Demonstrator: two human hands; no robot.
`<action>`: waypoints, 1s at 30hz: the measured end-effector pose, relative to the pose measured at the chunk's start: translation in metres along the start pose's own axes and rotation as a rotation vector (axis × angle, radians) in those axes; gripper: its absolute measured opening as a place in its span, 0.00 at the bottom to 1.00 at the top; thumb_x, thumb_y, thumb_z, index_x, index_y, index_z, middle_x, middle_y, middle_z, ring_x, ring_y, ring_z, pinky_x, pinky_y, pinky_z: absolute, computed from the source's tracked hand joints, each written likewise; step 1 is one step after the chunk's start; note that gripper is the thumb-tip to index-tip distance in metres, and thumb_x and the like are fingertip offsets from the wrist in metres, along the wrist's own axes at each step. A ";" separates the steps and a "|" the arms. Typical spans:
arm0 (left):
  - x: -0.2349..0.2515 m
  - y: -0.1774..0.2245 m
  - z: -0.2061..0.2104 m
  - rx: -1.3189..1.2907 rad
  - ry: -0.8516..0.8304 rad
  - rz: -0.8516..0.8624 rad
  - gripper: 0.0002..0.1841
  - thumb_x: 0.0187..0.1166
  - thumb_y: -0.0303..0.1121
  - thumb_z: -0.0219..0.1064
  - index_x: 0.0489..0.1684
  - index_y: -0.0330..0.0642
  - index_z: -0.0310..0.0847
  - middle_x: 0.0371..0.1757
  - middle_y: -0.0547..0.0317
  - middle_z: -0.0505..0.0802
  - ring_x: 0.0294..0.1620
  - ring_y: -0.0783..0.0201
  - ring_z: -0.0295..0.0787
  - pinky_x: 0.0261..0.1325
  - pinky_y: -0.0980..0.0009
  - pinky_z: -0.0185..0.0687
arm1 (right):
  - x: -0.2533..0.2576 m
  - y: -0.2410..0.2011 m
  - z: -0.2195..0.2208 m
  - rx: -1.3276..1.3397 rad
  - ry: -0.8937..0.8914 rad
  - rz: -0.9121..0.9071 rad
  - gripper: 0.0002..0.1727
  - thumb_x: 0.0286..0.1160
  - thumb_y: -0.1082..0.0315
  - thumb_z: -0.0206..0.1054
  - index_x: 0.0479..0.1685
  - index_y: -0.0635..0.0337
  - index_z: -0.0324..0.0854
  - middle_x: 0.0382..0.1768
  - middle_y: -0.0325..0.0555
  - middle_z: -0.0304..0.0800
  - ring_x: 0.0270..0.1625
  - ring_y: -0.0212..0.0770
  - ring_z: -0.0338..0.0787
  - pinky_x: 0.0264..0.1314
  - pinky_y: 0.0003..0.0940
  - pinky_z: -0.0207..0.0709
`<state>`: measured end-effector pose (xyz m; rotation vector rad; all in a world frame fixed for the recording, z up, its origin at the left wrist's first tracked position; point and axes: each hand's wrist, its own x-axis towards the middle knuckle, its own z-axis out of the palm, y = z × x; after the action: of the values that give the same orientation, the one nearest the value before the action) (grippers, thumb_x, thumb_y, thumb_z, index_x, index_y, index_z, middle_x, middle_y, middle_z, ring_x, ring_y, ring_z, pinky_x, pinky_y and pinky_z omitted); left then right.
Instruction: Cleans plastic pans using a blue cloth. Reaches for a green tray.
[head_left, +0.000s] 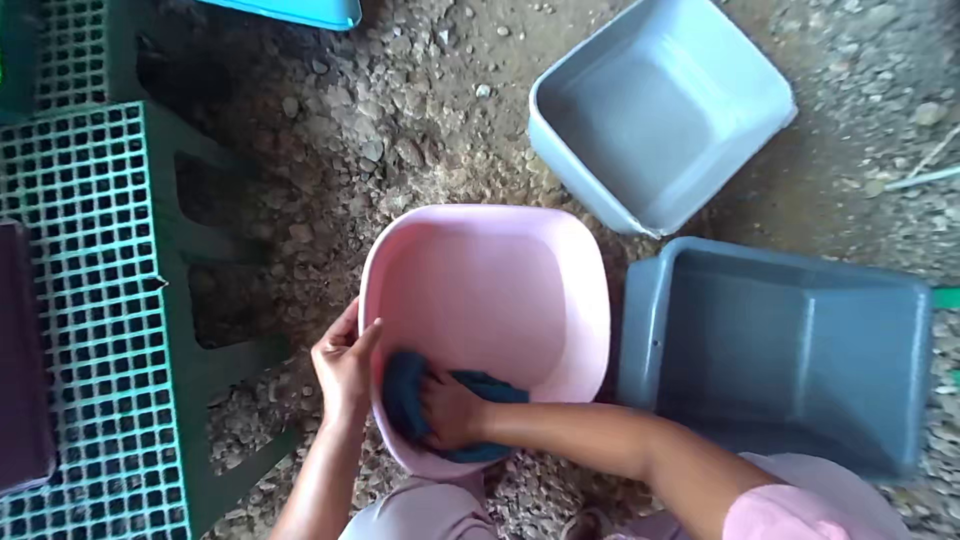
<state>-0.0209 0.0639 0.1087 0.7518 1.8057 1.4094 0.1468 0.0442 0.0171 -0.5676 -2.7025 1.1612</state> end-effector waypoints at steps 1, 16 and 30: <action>0.003 -0.005 -0.002 -0.003 0.004 -0.024 0.22 0.70 0.17 0.65 0.66 0.26 0.80 0.42 0.65 0.96 0.39 0.82 0.90 0.46 0.83 0.87 | -0.025 0.016 -0.002 -0.067 -0.103 -0.026 0.22 0.72 0.55 0.74 0.58 0.62 0.89 0.66 0.56 0.90 0.78 0.62 0.80 0.85 0.73 0.58; 0.005 -0.016 -0.009 0.062 0.016 -0.033 0.26 0.57 0.16 0.62 0.61 0.26 0.83 0.38 0.68 0.96 0.35 0.83 0.90 0.42 0.83 0.87 | 0.069 0.087 -0.079 -0.232 -0.049 -0.155 0.23 0.75 0.55 0.73 0.60 0.64 0.89 0.66 0.62 0.89 0.78 0.65 0.78 0.91 0.60 0.53; 0.025 -0.009 -0.019 0.014 0.075 0.064 0.27 0.57 0.17 0.59 0.63 0.27 0.82 0.42 0.70 0.96 0.39 0.84 0.90 0.44 0.84 0.86 | -0.124 0.058 -0.050 -0.029 -0.505 0.923 0.39 0.94 0.46 0.41 0.66 0.80 0.78 0.67 0.79 0.83 0.77 0.75 0.77 0.86 0.74 0.51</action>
<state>-0.0509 0.0717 0.0985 0.7790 1.8650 1.4859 0.2903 0.0648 0.0114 -1.8842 -2.8908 1.6085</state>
